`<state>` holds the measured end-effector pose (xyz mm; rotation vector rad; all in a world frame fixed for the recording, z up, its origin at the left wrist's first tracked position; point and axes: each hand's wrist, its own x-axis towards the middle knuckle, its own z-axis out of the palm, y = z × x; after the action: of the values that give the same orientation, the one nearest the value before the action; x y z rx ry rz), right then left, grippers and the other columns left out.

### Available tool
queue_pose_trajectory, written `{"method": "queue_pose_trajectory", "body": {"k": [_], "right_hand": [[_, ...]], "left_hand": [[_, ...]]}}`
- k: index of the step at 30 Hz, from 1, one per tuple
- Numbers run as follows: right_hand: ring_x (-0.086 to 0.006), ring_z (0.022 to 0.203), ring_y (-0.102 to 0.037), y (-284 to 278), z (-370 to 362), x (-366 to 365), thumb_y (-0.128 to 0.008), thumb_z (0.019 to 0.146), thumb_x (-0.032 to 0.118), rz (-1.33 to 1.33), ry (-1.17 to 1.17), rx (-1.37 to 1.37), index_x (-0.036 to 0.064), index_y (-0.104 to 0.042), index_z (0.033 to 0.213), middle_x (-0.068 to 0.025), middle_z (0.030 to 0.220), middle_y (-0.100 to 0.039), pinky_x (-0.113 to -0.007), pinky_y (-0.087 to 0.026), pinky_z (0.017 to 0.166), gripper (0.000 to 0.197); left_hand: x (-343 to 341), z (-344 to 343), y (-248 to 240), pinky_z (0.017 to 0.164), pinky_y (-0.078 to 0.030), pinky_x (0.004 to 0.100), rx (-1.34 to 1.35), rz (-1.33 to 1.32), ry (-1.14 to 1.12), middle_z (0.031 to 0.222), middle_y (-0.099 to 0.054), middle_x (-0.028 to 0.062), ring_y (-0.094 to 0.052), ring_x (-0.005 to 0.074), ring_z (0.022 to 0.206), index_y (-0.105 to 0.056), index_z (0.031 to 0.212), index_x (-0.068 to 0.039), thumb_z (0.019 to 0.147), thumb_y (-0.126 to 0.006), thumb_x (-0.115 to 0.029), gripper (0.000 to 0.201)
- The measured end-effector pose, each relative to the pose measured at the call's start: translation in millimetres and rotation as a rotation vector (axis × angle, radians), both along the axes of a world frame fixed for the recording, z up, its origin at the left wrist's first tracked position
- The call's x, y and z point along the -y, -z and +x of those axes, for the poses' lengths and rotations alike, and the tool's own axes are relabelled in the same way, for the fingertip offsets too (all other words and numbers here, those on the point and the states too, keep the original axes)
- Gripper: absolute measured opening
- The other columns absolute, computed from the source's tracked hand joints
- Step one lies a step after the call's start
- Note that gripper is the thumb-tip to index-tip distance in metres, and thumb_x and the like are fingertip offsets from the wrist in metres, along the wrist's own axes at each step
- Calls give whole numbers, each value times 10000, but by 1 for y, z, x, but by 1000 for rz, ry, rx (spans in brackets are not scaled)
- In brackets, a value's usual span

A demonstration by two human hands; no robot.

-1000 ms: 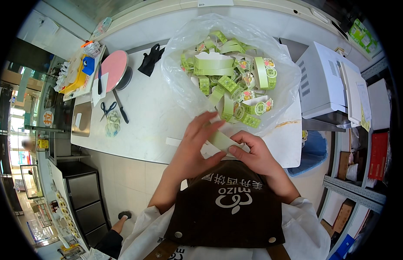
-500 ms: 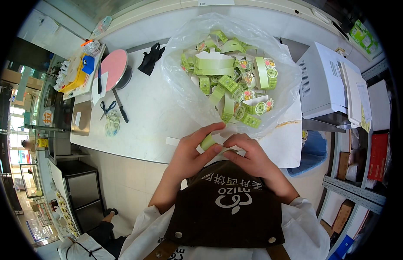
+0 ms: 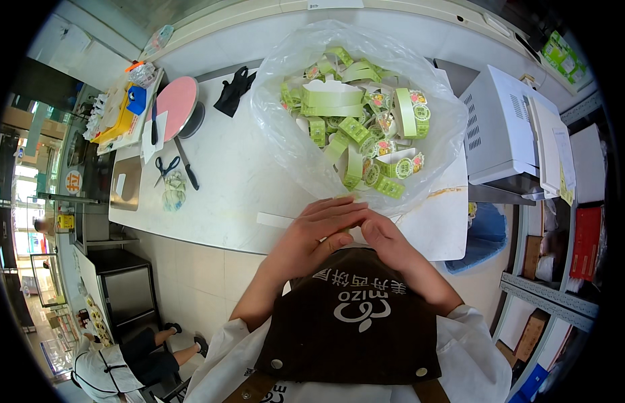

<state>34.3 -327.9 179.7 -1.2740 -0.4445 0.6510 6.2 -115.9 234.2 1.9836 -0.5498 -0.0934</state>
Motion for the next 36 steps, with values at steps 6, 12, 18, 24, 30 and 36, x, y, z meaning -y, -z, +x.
{"method": "queue_pose_trajectory", "body": {"k": [6, 12, 18, 24, 30, 36], "right_hand": [[-174, 1087, -633, -2, -6, -13, -616, 1005, 111, -21, 52, -77, 22, -613, 1291, -93, 1160, -682, -338, -468, 983, 299], [-327, 891, -623, -13, -4, -12, -689, 912, 68, -273, 86, 508, 25, -611, 1020, -143, 948, -642, -402, -467, 846, 140], [-347, 856, -577, -22, 3, -9, -693, 882, 48, -359, 119, 758, 48, -559, 903, -117, 860, -586, -438, -423, 841, 136], [-335, 916, -591, -22, 4, -8, -677, 905, 50, -392, 169, 695, 49, -605, 968, -98, 921, -620, -433, -419, 873, 96], [-219, 1083, -622, -19, -3, -10, -641, 1000, 142, -142, 90, 180, 37, -633, 1175, -84, 1095, -671, -361, -456, 948, 204], [-120, 1137, -573, -14, -6, -14, -586, 1066, 190, 142, 149, -179, 10, -575, 1253, -58, 1132, -649, -327, -449, 1005, 260]], "left_hand": [[11, -6, 10, 1223, -288, 480, -164, -223, -142, 1581, -446, 191, -355, 400, 1500, -474, 1500, -6, 948, -662, -103, 592], [-2, 0, 7, 1197, -341, 468, 88, 56, -278, 1615, -372, 179, -348, 388, 1497, -512, 1487, -91, 848, -793, -129, 699], [-8, 1, 4, 1054, -484, 434, 66, 120, -195, 1427, -613, 119, -609, 330, 1260, -661, 1348, -133, 827, -821, -156, 546], [-2, -2, 13, 836, -585, 375, 52, 89, -240, 1210, -744, 72, -723, 291, 1014, -742, 1207, -105, 868, -788, -147, 345], [-2, -1, 4, 896, -589, 368, 129, -12, -241, 1266, -722, 115, -719, 297, 1094, -748, 1202, -95, 832, -804, -140, 377], [-14, -1, 10, 998, -541, 417, 112, -142, -35, 1299, -687, 222, -689, 371, 1171, -736, 1194, -1, 865, -726, -207, 388]]}}
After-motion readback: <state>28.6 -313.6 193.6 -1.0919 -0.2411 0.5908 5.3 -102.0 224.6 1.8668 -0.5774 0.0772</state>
